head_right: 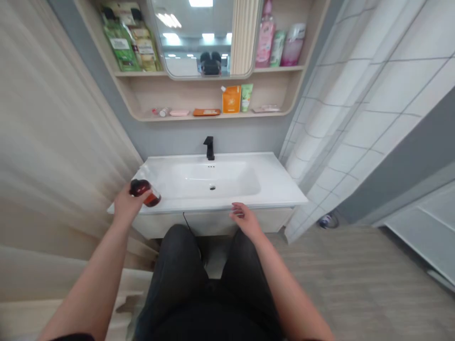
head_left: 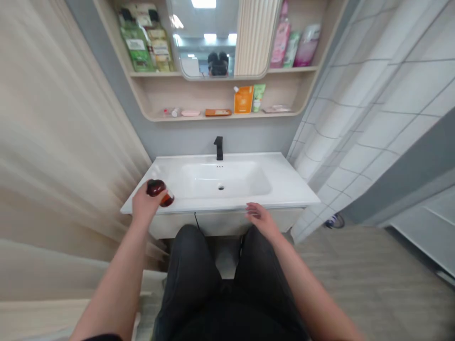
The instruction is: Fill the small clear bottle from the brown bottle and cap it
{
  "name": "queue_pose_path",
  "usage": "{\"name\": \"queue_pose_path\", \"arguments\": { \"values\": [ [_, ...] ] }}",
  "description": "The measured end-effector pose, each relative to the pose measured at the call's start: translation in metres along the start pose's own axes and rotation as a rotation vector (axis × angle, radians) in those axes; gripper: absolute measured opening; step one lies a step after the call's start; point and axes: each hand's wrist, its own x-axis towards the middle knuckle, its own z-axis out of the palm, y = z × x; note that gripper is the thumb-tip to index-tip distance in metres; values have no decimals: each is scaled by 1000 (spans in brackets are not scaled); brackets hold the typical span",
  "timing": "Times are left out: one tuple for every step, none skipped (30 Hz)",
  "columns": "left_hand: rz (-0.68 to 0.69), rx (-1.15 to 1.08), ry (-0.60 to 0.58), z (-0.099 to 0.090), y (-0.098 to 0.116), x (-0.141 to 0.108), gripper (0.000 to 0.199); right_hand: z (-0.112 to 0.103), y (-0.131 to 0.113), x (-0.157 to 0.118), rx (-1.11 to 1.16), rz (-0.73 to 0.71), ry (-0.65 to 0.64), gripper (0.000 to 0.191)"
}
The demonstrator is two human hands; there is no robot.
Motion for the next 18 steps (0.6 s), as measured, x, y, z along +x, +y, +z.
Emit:
{"name": "queue_pose_path", "arguments": {
  "values": [
    [-25, 54, 15, -5, -11, 15, 58, -11, 6, 4, -7, 14, 19, 56],
    [-54, 102, 25, -9, -21, 27, 54, -21, 10, 10, -22, 21, 38, 54],
    [-84, 144, 32, -11, -29, 38, 52, -30, 13, 16, -46, 19, 62, 53],
    [-113, 177, 37, -13, -35, 46, 50, -39, 14, 23, -79, 9, 86, 51],
    [-141, 201, 41, -13, -40, 52, 48, -46, 13, 31, -119, -6, 107, 49],
    [-165, 213, 42, -13, -44, 56, 45, -53, 11, 41, -160, -25, 127, 46],
    [-182, 213, 42, -13, -46, 59, 44, -60, 9, 51, -200, -43, 142, 44],
    [-187, 204, 46, -13, -47, 60, 44, -65, 7, 63, -236, -58, 149, 42],
    [-172, 190, 61, -13, -48, 59, 48, -70, 5, 74, -269, -68, 159, 40],
    [-128, 178, 95, -13, -47, 56, 53, -73, 3, 85, -300, -74, 165, 37],
    [-58, 174, 149, -12, -47, 52, 59, -76, 2, 96, -334, -81, 167, 35],
    [31, 181, 215, -11, -45, 47, 65, -77, 1, 106, -373, -86, 170, 33],
    [126, 193, 279, -9, -43, 40, 66, -77, 2, 116, -417, -90, 169, 30],
    [217, 206, 319, -4, -40, 33, 63, -76, 3, 124, -464, -92, 165, 28],
    [296, 213, 318, 3, -37, 25, 57, -74, 5, 132, -513, -91, 158, 27],
    [360, 210, 273, 13, -33, 17, 50, -71, 8, 138, -562, -86, 146, 26],
    [414, 194, 180, 26, -29, 9, 44, -67, 11, 143, -608, -78, 128, 25],
    [463, 175, 49, 41, -25, 3, 38, -63, 14, 147, -653, -62, 100, 25]
  ]
}}
